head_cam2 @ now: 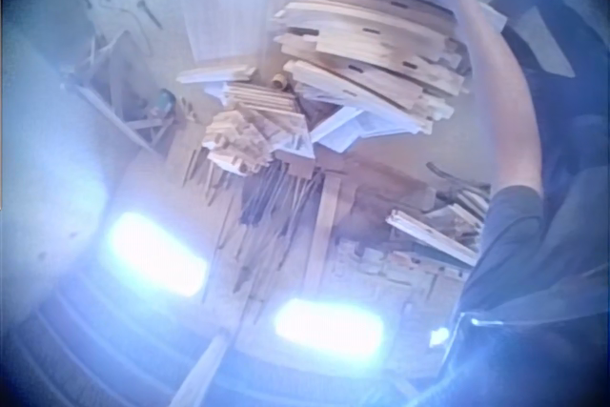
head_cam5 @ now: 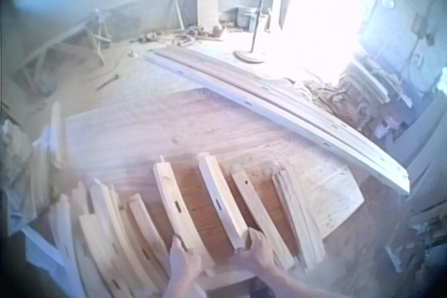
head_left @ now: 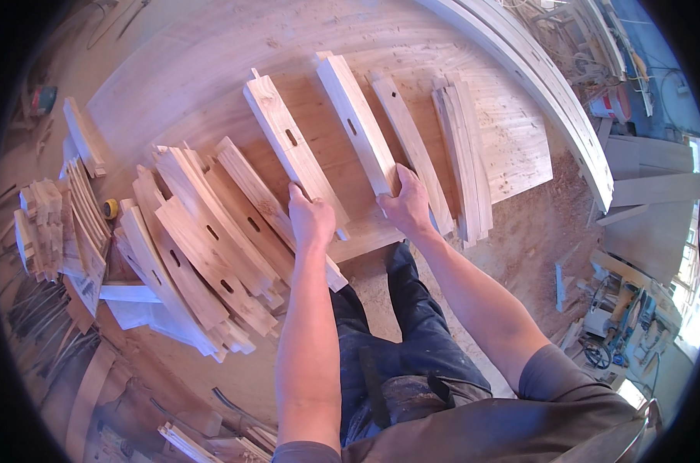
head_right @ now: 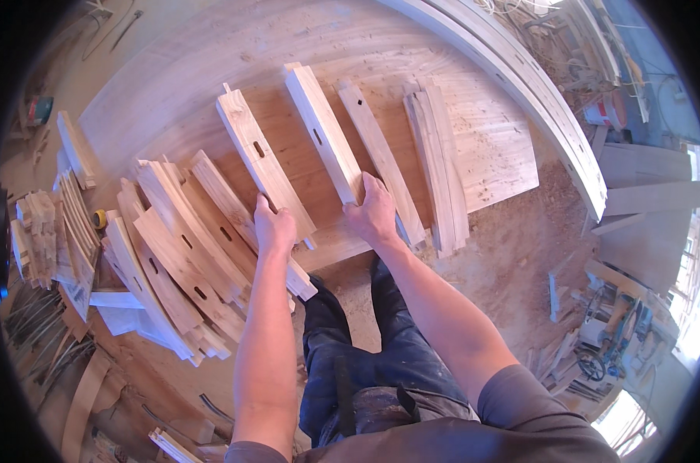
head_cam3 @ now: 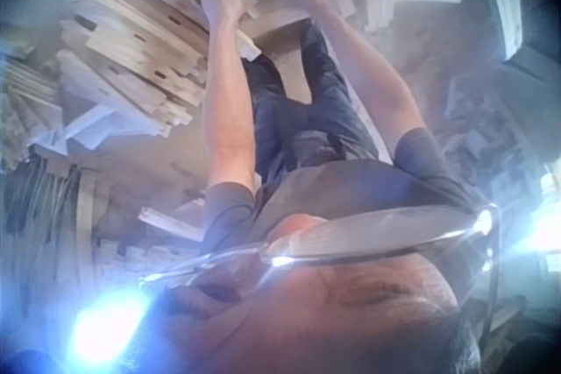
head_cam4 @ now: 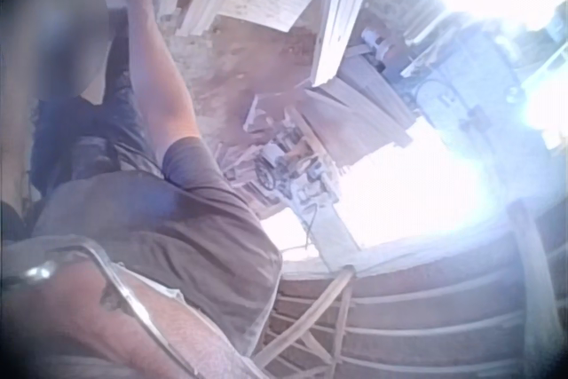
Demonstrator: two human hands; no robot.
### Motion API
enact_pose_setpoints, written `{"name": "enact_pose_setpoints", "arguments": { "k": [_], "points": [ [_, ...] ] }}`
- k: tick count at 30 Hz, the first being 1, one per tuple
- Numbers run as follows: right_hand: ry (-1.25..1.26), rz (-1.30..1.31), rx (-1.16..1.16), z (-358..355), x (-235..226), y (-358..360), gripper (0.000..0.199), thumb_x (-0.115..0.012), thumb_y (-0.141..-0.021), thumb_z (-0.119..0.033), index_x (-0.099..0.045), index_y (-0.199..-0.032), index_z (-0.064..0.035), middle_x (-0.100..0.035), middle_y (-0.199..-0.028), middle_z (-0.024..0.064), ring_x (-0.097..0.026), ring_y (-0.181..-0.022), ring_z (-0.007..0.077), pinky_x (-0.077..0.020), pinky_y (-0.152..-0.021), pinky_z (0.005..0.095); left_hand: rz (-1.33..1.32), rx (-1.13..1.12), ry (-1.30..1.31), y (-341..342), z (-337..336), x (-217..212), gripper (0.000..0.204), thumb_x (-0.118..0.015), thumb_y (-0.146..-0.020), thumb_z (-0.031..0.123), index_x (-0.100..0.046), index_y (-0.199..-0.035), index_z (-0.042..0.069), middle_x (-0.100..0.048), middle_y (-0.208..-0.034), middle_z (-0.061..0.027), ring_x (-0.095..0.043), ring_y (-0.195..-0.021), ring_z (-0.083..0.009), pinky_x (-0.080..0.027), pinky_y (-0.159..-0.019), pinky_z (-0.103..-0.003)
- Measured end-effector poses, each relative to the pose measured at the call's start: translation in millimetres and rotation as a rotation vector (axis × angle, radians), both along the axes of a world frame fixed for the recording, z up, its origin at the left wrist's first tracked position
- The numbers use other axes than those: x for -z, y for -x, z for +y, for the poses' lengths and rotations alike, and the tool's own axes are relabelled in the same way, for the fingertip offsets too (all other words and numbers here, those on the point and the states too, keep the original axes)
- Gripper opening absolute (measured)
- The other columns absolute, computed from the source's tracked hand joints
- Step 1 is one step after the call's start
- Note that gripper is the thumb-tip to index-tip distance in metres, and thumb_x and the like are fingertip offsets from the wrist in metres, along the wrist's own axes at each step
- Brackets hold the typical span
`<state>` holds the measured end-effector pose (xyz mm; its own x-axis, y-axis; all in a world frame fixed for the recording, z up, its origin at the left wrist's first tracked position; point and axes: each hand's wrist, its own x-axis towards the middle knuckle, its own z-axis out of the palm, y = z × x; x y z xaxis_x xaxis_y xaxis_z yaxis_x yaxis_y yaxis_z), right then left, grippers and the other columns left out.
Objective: The person moves pieces of wood from a stack on a machine, walks across a workshop, and sorts multiple wooden components into a larger pile on a workbench.
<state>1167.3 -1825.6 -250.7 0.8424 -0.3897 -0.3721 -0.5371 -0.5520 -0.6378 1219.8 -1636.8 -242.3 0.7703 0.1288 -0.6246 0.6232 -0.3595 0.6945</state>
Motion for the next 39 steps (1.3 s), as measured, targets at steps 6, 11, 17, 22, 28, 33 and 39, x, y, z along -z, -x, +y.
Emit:
{"name": "enact_pose_setpoints", "arguments": {
  "k": [6, 11, 17, 22, 28, 33, 39],
  "points": [
    [0.008, 0.002, 0.002, -0.2, 6.8, 1.8, 0.073, -0.076, -0.074, -0.015, -0.05, -0.14, 0.0053, -0.061, -0.131, 0.0259, -0.058, -0.124, 0.0421, -0.0467, -0.106, 0.0457, 0.0, 0.038, -0.083, 2.7, 2.2, 13.4, 0.062, -0.047, -0.093, -0.003, -0.031, -0.152, -0.011, -0.051, -0.135, -0.0362, -0.059, -0.121, -0.0461, -0.05, -0.102, -0.046],
    [0.044, -0.048, -0.006, 1.5, 5.2, 4.2, 0.075, -0.075, -0.075, -0.013, -0.048, -0.142, 0.0055, -0.06, -0.131, 0.0265, -0.057, -0.124, 0.0426, -0.0459, -0.106, 0.0465, -0.035, 0.123, -0.212, 7.8, -3.7, -7.3, 0.055, -0.049, -0.094, 0.0, -0.039, -0.147, -0.01, -0.051, -0.128, -0.035, -0.061, -0.114, -0.0453, -0.051, -0.099, -0.047],
    [0.039, -0.003, -0.011, 1.4, 10.1, 5.4, 0.075, -0.073, -0.076, -0.014, -0.047, -0.143, 0.0066, -0.058, -0.134, 0.0281, -0.056, -0.125, 0.0431, -0.045, -0.108, 0.046, -0.033, 0.163, -0.308, 9.0, -3.4, -12.6, 0.055, -0.052, -0.095, 0.003, -0.039, -0.148, -0.008, -0.048, -0.131, -0.0345, -0.059, -0.116, -0.0447, -0.051, -0.098, -0.048],
    [0.027, -0.011, -0.008, 1.5, 7.7, 3.4, 0.075, -0.073, -0.076, -0.015, -0.047, -0.142, 0.0067, -0.06, -0.13, 0.028, -0.057, -0.124, 0.0429, -0.0456, -0.106, 0.0463, -0.052, 0.178, -0.339, 9.8, -0.3, -8.3, 0.054, -0.053, -0.094, 0.002, -0.042, -0.146, -0.009, -0.051, -0.13, -0.035, -0.059, -0.116, -0.0455, -0.051, -0.099, -0.048],
    [0.016, 0.045, -0.032, 0.5, -2.6, -1.3, 0.068, -0.074, -0.076, -0.013, -0.049, -0.136, 0.0041, -0.062, -0.116, 0.0254, -0.06, -0.115, 0.0427, -0.0477, -0.099, 0.0481, -0.088, 0.181, -0.337, 10.5, 1.7, -5.9, 0.053, -0.057, -0.092, 0.003, -0.047, -0.143, -0.009, -0.056, -0.124, -0.0354, -0.061, -0.115, -0.0468, -0.051, -0.097, -0.048],
    [0.095, -0.079, -0.017, 7.0, 5.2, 6.0, 0.072, -0.076, -0.078, -0.013, -0.045, -0.141, 0.0048, -0.061, -0.123, 0.0265, -0.058, -0.118, 0.0435, -0.0474, -0.102, 0.0481, -0.077, 0.055, -0.042, 17.6, 4.5, -15.3, 0.053, -0.056, -0.092, 0.003, -0.047, -0.144, -0.007, -0.059, -0.123, -0.0271, -0.062, -0.113, -0.0383, -0.05, -0.097, -0.043],
    [0.078, -0.046, -0.047, 3.6, -7.5, 7.6, 0.074, -0.074, -0.079, -0.01, -0.043, -0.145, 0.0041, -0.057, -0.132, 0.026, -0.055, -0.125, 0.0433, -0.0456, -0.106, 0.0475, -0.125, -0.161, 0.527, 57.0, 36.7, -70.5, 0.052, -0.058, -0.091, 0.0, -0.051, -0.142, -0.011, -0.065, -0.128, -0.015, -0.061, -0.113, -0.0184, -0.047, -0.1, -0.032]
  ]
}}
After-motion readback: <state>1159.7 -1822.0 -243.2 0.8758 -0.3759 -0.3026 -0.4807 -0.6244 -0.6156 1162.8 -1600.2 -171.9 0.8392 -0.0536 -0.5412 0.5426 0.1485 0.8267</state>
